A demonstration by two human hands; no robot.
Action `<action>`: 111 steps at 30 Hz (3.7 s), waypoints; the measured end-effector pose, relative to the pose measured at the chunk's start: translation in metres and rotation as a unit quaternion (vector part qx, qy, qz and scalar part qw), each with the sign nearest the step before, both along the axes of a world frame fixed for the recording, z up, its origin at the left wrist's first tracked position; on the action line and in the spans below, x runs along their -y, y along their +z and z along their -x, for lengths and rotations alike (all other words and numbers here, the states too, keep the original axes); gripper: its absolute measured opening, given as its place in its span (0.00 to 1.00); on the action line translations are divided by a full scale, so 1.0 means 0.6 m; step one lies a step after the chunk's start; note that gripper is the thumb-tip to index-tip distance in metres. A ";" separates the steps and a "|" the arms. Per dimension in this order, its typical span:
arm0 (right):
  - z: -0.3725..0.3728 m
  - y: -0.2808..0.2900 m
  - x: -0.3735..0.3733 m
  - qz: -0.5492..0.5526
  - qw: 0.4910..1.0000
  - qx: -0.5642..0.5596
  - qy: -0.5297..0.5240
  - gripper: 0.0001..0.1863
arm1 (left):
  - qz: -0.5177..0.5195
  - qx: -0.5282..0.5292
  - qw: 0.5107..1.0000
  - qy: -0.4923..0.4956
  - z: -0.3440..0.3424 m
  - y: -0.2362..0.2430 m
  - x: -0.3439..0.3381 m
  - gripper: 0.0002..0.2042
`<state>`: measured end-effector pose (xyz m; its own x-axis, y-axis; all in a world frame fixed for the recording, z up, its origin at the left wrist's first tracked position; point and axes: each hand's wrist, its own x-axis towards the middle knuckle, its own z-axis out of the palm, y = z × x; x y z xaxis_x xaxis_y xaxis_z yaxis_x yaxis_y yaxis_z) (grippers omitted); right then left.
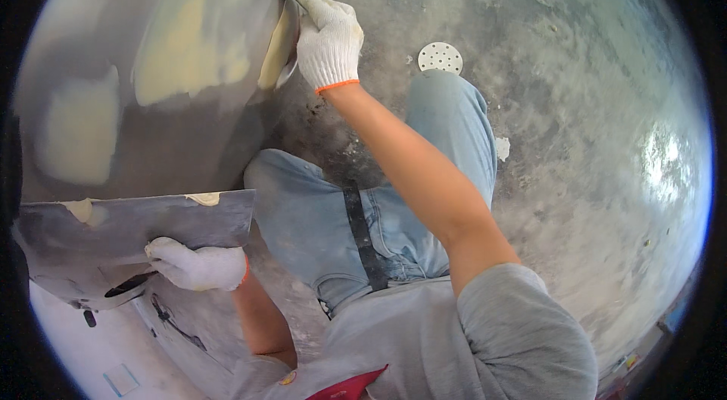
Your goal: The person applies a yellowish body filler to the rear quarter panel of a silver car using a small scraper and a larger metal plate. They spread the filler over the panel and then scrape excess material back onto the plate.
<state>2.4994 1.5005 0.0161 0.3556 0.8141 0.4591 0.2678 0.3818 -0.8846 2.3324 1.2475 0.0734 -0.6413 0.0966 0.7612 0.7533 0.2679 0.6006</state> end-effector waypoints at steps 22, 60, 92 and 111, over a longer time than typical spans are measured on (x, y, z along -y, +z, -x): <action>0.080 -0.051 0.161 -0.145 0.988 0.049 0.007 0.26 | -0.090 0.077 0.990 -0.078 -0.019 -0.005 -0.033 0.19; 0.031 -0.014 0.062 0.107 0.912 -0.361 0.166 0.20 | 0.061 -0.106 0.992 0.010 0.015 -0.015 0.006 0.14; -0.038 -0.067 0.171 0.340 0.746 -0.504 0.270 0.12 | -0.165 0.063 0.977 -0.121 -0.066 0.053 -0.065 0.21; 0.061 -0.046 0.174 0.386 0.420 -0.753 0.328 0.18 | -0.157 0.071 0.980 -0.098 -0.077 0.077 -0.043 0.28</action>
<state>2.4628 1.3963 -0.0116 -0.6466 0.6640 -0.3756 -0.7571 -0.6187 0.2096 2.3787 1.2733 0.1194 -0.7352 0.0042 0.6779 0.6750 -0.0878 0.7326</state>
